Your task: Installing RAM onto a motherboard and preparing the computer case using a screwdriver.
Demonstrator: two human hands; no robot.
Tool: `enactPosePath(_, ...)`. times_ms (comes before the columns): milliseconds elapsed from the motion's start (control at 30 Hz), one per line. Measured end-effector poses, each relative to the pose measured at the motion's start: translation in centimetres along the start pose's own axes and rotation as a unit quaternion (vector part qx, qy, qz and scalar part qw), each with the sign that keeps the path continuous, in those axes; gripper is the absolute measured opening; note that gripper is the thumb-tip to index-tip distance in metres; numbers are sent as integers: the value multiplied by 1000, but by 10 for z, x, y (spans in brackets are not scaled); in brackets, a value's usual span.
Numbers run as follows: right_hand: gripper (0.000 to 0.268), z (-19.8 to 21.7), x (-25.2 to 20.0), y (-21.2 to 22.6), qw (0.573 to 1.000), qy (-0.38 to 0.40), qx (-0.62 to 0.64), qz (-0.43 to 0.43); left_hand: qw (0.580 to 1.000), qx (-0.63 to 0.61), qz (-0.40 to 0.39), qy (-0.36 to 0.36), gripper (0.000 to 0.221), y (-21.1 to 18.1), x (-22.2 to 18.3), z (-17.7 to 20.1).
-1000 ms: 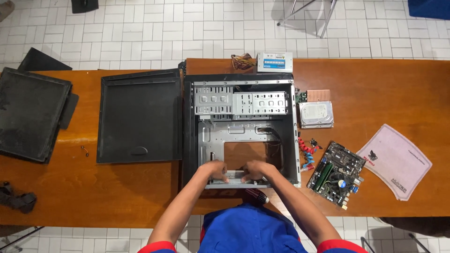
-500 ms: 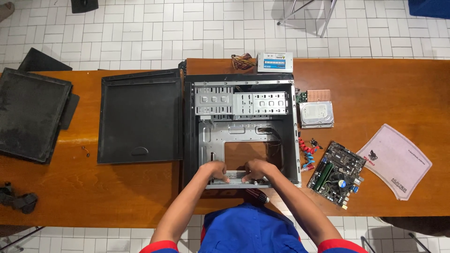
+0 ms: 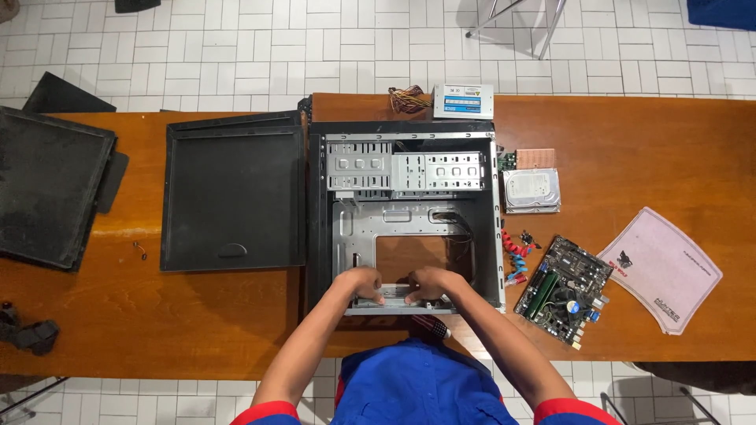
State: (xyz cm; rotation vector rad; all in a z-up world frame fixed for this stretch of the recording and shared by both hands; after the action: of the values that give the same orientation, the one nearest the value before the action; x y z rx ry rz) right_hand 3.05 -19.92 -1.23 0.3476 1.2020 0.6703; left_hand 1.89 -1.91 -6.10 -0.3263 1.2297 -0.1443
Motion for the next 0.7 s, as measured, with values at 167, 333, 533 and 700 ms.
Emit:
enactPosePath(167, 52, -1, 2, -5, 1000, -15, -15, -18, 1000, 8, -7, 2, 47, -2, 0, 0)
enactPosePath(333, 50, -3, 6, -6, 1000, -10, -10, -11, 1000, -13, -3, 12, 33, -7, -8, 1)
enactPosePath(533, 42, -8, 11, -3, 1000, 8, 3, 25, 1000, -2, -2, 22, 30, -1, 7, -10)
enactPosePath(700, 31, -8, 16, 0, 999, -3, -11, 41, 999, 3, -16, 28, 27, -7, -6, -6)
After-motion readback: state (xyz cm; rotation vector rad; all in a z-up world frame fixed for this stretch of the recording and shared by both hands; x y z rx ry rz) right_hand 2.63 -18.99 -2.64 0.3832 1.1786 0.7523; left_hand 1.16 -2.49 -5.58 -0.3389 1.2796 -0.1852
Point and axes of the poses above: each hand's wrist, its own x-axis towards the middle knuckle, its own z-axis out of the back of the hand, y = z × x, the point moved 5 cm from there along x, towards the middle knuckle, and after that the axes turned 9 degrees about z, right-handed, at the moved point
